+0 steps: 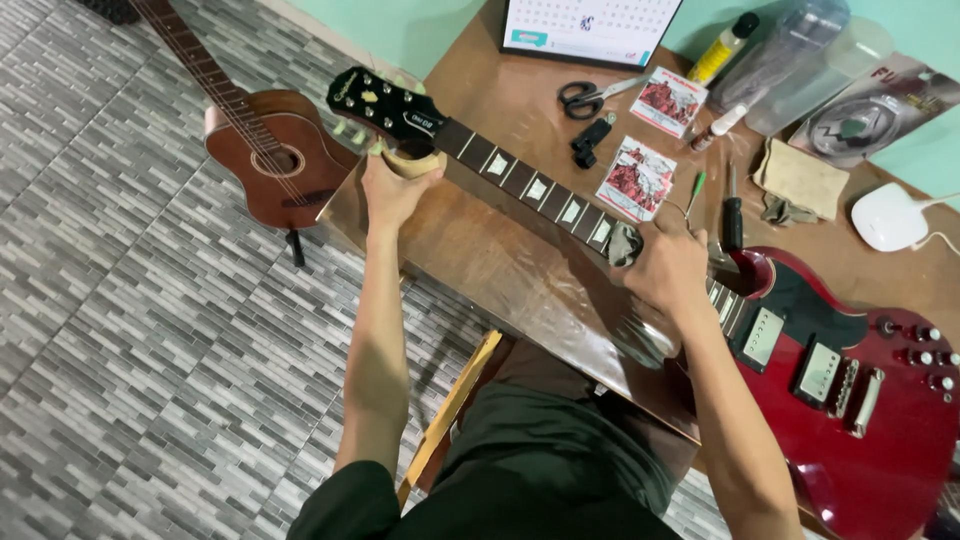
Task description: The person wipes the body and neck of a red electric guitar with a cloth. They clean around the pickups, knobs, and bridge, then move to the fretboard and headstock, wiping along the frets and strings.
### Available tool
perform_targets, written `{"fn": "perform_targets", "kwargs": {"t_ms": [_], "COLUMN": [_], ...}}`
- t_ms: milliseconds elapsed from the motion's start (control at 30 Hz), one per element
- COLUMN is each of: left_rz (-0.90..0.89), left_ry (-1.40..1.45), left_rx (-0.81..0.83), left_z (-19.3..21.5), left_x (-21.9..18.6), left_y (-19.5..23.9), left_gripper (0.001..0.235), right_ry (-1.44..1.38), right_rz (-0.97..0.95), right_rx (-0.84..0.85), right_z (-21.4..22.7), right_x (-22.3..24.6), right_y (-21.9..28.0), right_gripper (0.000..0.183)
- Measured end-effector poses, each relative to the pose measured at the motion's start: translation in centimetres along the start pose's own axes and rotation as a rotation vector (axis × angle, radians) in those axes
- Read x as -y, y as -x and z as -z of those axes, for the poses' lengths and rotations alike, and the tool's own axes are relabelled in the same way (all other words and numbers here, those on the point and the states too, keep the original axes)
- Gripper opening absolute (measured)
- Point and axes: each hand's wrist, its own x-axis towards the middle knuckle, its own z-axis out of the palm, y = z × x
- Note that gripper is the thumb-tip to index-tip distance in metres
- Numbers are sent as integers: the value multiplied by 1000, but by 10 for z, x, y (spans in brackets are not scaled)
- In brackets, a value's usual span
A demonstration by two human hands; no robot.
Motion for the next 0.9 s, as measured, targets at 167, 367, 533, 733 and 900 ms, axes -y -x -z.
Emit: {"fn": "perform_targets", "kwargs": {"t_ms": [167, 367, 533, 733, 900], "left_rz": [-20, -103, 108, 193, -106], "left_ry": [-51, -97, 761, 721, 596], "left_rx": [-7, 41, 743, 691, 757], "left_z": [-4, -5, -78, -100, -98], "left_x": [13, -71, -111, -102, -115], "left_y": [-2, 122, 219, 222, 222], "left_gripper": [112, 79, 98, 29, 42], "right_ry": [-88, -832, -1308, -1606, -1684], "right_rz": [-34, -177, -183, -434, -275], "right_rx": [37, -14, -178, -344, -175], "right_z": [47, 90, 80, 57, 52], "right_x": [27, 46, 82, 78, 76], "right_y": [6, 48, 78, 103, 115], "right_gripper": [88, 62, 27, 15, 52]}}
